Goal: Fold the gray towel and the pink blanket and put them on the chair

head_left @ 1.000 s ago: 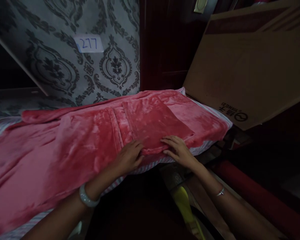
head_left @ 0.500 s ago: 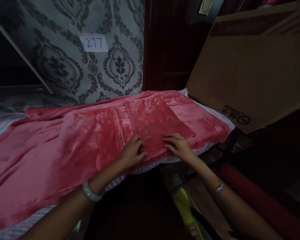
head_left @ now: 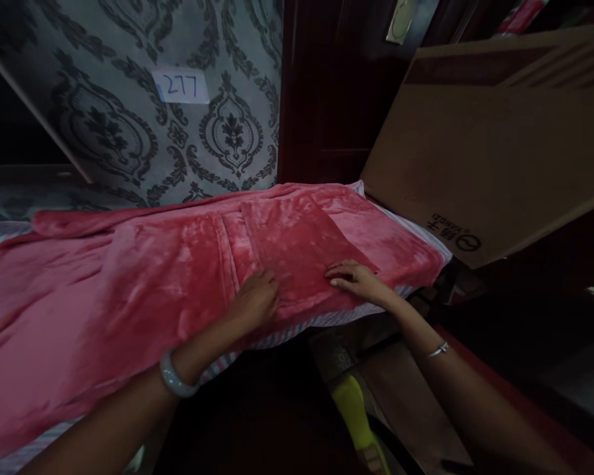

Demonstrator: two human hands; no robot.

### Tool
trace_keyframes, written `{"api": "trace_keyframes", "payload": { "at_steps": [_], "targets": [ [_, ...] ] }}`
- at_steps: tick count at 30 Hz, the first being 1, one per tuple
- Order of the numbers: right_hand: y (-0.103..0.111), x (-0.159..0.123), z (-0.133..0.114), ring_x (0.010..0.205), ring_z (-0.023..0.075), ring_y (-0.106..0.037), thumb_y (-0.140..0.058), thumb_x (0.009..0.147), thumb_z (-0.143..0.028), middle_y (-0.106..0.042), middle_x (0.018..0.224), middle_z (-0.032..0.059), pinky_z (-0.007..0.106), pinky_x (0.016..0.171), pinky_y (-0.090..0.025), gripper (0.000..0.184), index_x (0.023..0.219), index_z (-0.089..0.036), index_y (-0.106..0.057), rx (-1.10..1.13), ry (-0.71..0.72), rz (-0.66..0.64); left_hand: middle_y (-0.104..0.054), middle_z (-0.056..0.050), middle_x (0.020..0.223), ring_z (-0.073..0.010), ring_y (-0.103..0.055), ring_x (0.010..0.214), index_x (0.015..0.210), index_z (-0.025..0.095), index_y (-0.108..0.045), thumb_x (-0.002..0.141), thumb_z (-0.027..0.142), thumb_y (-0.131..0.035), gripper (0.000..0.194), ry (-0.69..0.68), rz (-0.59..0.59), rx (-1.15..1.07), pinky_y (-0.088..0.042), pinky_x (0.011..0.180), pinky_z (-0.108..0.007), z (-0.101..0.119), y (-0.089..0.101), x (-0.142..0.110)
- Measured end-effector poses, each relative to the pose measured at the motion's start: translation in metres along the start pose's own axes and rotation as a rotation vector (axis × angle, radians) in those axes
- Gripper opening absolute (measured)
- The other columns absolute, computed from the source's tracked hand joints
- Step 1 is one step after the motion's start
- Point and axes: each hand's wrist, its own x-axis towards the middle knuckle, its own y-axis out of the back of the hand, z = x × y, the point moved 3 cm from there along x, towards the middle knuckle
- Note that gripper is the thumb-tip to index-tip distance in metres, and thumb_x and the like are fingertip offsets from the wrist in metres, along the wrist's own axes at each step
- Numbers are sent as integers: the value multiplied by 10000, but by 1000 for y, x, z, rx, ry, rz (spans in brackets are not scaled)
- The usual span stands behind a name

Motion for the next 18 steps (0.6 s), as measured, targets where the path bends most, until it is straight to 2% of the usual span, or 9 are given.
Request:
{"api": "trace_keyframes", "payload": {
  "at_steps": [7, 11, 13, 18],
  "targets": [
    [-1, 10, 1, 1034, 244, -661, -731, 832, -197, -724, 1071, 79, 426, 941, -525, 185, 1016, -220, -732, -105, 7, -47, -630, -97, 893, -270, -619, 925, 904, 179, -583, 898, 164, -459, 125, 54, 19, 5, -492, 881, -429, -9, 16, 9],
    [0, 12, -3, 888, 216, -650, -652, 829, -112, -700, 934, 63, 349, 815, -519, 112, 889, -203, -678, -204, -19, -40, -654, -93, 911, -257, -625, 905, 934, 196, -590, 914, 177, -425, 167, 43, 39, 13, -499, 861, -410, -13, 21, 18],
    [2, 15, -5, 838, 211, -636, -602, 850, -123, -684, 898, 59, 331, 767, -501, 100, 880, -207, -645, -261, -44, 26, -657, -89, 919, -248, -625, 896, 944, 202, -591, 915, 174, -426, 170, 43, 66, 28, -501, 849, -395, -17, 26, 27],
    [4, 29, -3, 825, 219, -603, -498, 891, -166, -648, 887, 62, 338, 763, -485, 106, 908, -233, -579, -325, -27, 301, -656, -122, 992, -255, -623, 972, 997, 178, -584, 912, 128, -411, 199, 61, 156, 92, -489, 883, -385, -34, 36, 62]
  ]
}}
